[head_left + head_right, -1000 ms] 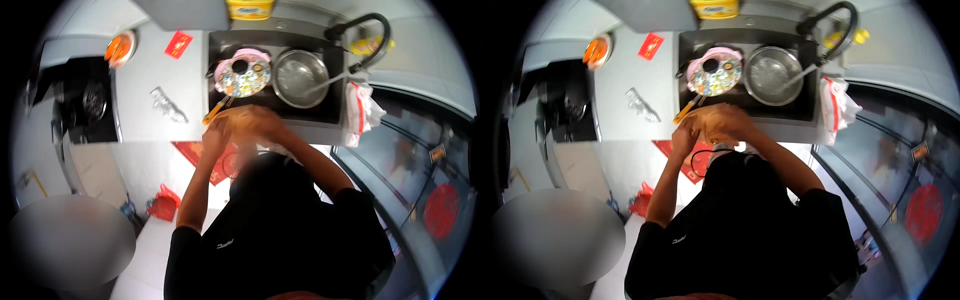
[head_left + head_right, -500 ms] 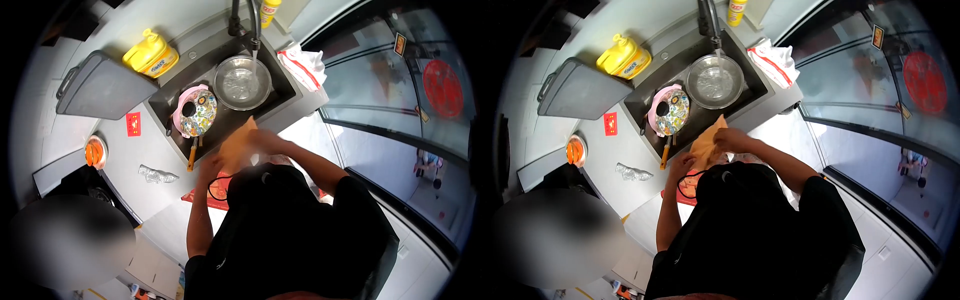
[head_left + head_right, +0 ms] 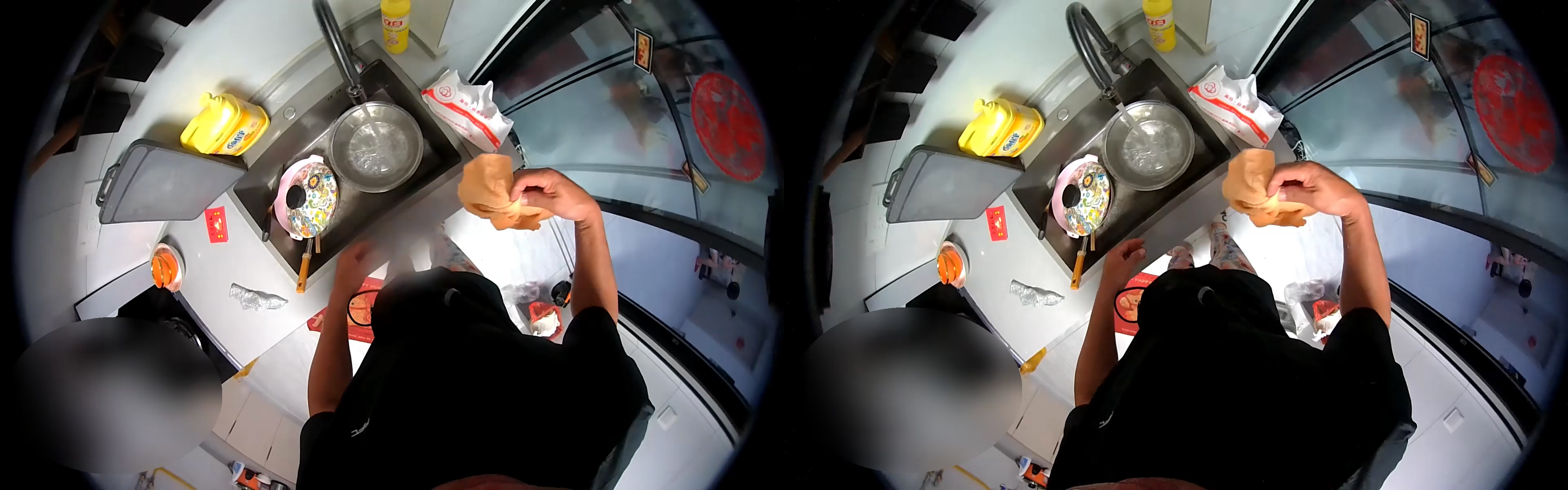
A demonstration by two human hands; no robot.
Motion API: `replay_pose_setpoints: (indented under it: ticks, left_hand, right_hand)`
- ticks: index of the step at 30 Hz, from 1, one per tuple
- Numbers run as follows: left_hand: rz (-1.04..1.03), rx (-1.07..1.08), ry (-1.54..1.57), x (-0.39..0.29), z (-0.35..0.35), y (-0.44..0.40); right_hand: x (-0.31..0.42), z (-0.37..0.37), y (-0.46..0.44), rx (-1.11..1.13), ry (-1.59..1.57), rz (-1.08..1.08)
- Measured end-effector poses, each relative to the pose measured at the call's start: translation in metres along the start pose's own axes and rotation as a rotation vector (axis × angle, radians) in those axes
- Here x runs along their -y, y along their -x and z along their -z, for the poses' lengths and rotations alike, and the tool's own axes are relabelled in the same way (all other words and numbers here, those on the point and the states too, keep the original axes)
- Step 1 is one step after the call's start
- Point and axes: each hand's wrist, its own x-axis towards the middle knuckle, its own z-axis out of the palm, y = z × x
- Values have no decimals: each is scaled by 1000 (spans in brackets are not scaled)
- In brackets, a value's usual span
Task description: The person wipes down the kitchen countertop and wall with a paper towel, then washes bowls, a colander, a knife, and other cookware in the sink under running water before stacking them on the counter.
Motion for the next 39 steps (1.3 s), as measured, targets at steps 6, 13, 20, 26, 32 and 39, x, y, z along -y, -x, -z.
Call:
replay_pose_setpoints:
  ticks: [6,13,20,26,32,39]
  left_hand:
    - [-22,-116,-41,0,-20,-3]
    - [43,-191,48,5,-38,-10]
    - [-57,-359,251,-83,-24,-28]
    - [-218,-559,317,-178,9,-64]
    - [-175,-588,420,-148,-19,-45]
    - [-74,-688,422,-70,-22,7]
  right_hand:
    - [-86,45,-7,-319,-365,73]
    - [-245,-11,-84,-927,-8,-101]
    - [-198,-25,-79,-1141,504,28]
    - [-187,-41,-58,-1188,543,23]
    - [-114,-52,-55,-1114,410,308]
    - [-15,-28,-237,-804,581,503]
